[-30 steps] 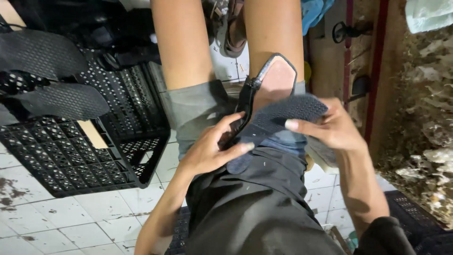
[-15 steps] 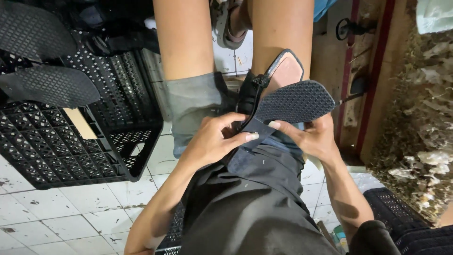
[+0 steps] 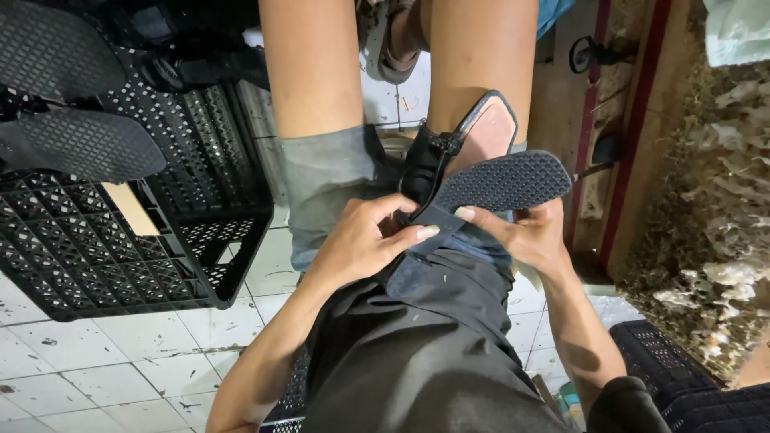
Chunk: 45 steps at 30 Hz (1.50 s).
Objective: Assembling a sandal by attaching the upper straps to the sole and securing them with a hammer.
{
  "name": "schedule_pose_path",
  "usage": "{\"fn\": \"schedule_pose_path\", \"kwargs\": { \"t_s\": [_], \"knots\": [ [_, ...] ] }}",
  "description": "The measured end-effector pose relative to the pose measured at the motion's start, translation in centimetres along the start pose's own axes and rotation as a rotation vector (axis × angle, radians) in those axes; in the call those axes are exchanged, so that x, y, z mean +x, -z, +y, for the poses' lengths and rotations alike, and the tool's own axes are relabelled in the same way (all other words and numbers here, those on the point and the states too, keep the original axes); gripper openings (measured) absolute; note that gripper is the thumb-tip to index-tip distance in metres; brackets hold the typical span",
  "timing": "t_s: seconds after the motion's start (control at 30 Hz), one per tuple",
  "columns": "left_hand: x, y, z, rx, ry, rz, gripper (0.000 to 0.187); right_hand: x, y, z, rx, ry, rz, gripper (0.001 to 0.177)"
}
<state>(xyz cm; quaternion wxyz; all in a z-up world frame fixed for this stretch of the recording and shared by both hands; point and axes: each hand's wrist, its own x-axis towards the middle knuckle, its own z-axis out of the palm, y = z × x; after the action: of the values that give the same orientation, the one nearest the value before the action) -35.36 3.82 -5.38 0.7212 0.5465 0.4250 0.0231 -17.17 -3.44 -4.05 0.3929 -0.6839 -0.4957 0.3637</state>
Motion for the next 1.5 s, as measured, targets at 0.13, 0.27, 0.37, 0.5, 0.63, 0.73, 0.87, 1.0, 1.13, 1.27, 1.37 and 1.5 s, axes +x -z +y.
{"fn": "schedule_pose_path", "kwargs": {
  "t_s": [0.13,0.27,0.37,0.5,0.63,0.73,0.87,1.0,1.13,1.27,1.37,1.5],
  "knots": [
    [0.0,-0.4,-0.8,-0.028,-0.004,0.006,0.020,-1.6,0.8,2.3,0.105,-0.075,-0.008,0.016],
    [0.1,-0.2,-0.5,-0.020,-0.034,0.012,0.023,-0.1,0.7,1.0,0.072,-0.052,0.018,0.016],
    [0.3,0.0,-0.8,0.140,-0.122,0.046,0.032,-0.4,0.4,1.5,0.075,-0.046,0.038,0.016],
    [1.3,-1.0,-1.9,0.296,-0.364,0.183,0.033,-0.4,0.3,1.4,0.064,-0.032,0.036,0.017],
    [1.9,-1.7,-2.9,0.173,-0.416,0.177,0.030,-0.6,1.1,2.3,0.024,-0.038,0.028,0.018],
    [2.0,-1.9,-2.5,0.215,-0.502,0.205,0.031,-1.3,1.9,3.3,-0.022,-0.070,0.010,0.019],
    [2.3,-1.5,-1.8,0.295,-0.560,0.250,0.032,0.2,1.2,1.6,0.010,-0.077,0.033,0.020],
    [2.4,-1.9,-2.0,0.281,-0.624,0.315,0.032,0.5,1.0,0.9,0.086,-0.116,0.078,0.022],
    [2.3,-1.7,-1.1,0.263,-0.551,0.262,0.031,0.7,1.1,1.5,0.132,-0.090,0.089,0.016],
    [2.8,-1.6,-0.2,0.276,-0.506,0.236,0.031,0.6,0.9,1.9,0.165,-0.088,0.108,0.015],
    [3.3,-2.1,-1.3,0.271,-0.519,0.261,0.032,0.1,1.1,2.6,0.180,-0.098,0.153,0.018],
    [3.3,-1.8,-0.5,0.243,-0.483,0.225,0.031,0.0,1.2,3.0,0.173,0.029,0.162,0.012]
  ]
}}
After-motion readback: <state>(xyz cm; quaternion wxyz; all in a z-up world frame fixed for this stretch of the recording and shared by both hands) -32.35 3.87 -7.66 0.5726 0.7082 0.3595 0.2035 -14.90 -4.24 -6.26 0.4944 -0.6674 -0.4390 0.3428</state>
